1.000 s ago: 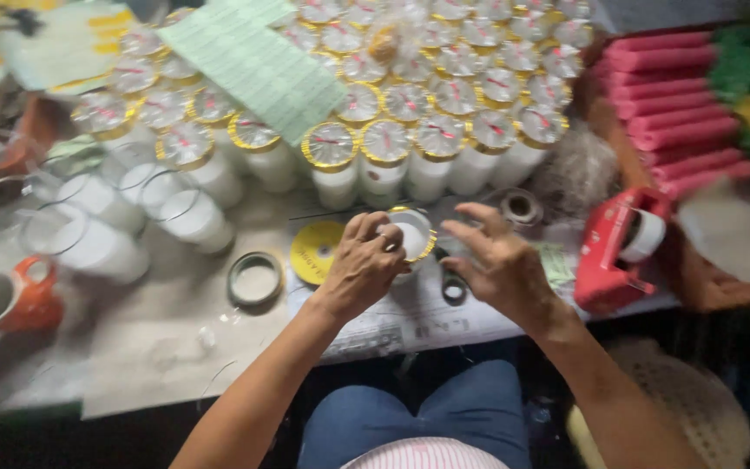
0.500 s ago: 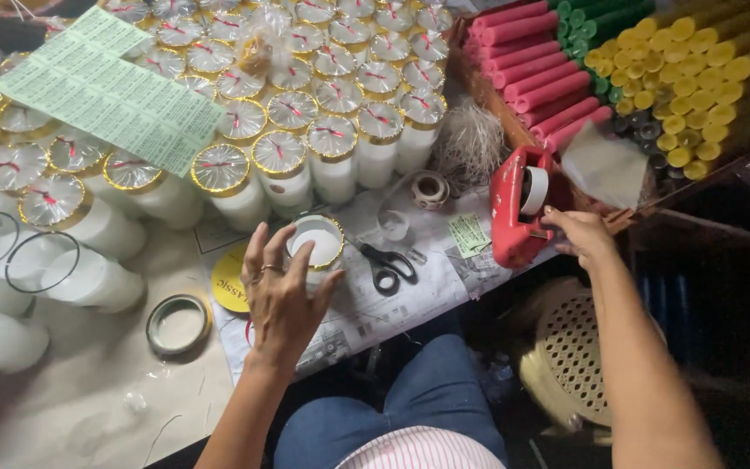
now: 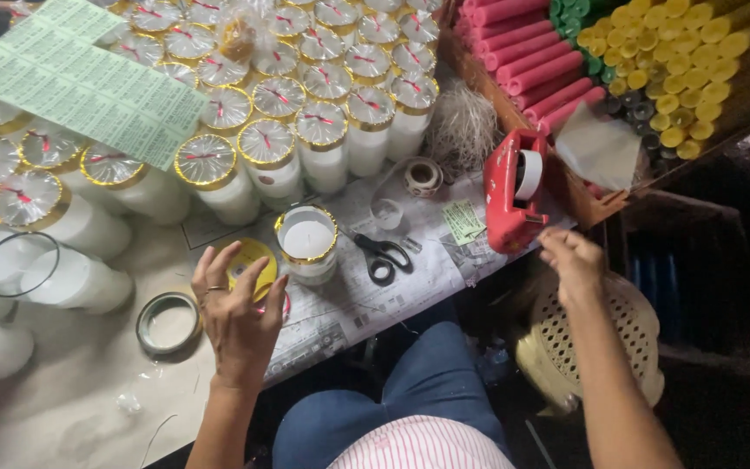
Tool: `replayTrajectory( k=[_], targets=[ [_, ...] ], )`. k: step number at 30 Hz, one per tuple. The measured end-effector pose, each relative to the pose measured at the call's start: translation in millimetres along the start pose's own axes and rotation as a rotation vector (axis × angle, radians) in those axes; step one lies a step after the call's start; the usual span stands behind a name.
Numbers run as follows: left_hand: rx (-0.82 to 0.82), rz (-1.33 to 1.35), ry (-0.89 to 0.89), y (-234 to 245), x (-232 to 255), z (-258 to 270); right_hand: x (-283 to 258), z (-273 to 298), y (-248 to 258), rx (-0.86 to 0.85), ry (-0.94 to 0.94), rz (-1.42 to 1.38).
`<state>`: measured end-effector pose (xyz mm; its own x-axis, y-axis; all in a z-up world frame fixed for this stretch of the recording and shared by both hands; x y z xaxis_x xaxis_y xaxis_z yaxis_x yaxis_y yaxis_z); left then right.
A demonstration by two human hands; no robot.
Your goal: Applying labels and decorative tape to glass candle jars at a workbench.
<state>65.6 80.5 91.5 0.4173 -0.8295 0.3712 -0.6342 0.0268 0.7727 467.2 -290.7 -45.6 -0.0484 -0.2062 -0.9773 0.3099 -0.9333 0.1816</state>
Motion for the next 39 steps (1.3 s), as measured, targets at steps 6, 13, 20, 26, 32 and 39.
replayTrajectory(
  k=[6, 13, 20, 26, 32, 39],
  targets=[
    [-0.049, 0.058, 0.013, -15, -6, 5, 143, -35, -19, -0.082, -0.243, -0.367],
    [0.030, 0.247, 0.069, -49, -38, 4, 153, -22, -81, -0.272, -0.377, -0.261],
    [-0.204, 0.813, 0.096, -120, -36, -27, -91, 66, -161, -0.676, 0.198, 0.105],
    [0.113, 0.479, 0.234, -112, -14, -2, -169, 120, -258, -1.038, 0.383, 0.256],
    [0.026, 0.558, 0.275, -60, -33, 23, -191, 141, -309, -1.181, 0.462, 0.457],
    [-0.243, 0.641, 0.215, 4, 4, -11, -195, 150, -321, -1.218, 0.460, 0.565]
  ],
)
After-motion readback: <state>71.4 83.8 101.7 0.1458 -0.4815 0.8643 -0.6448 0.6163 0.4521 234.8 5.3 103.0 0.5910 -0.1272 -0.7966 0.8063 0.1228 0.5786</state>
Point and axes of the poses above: each hand's wrist, its own z-axis away from the middle knuckle, its own y-axis out of the back of the hand, x = y × z, the point moved 10 cm from there along -z, towards the middle knuckle, and after that the axes turned 10 degrees about -x, right-handed, at the moved point
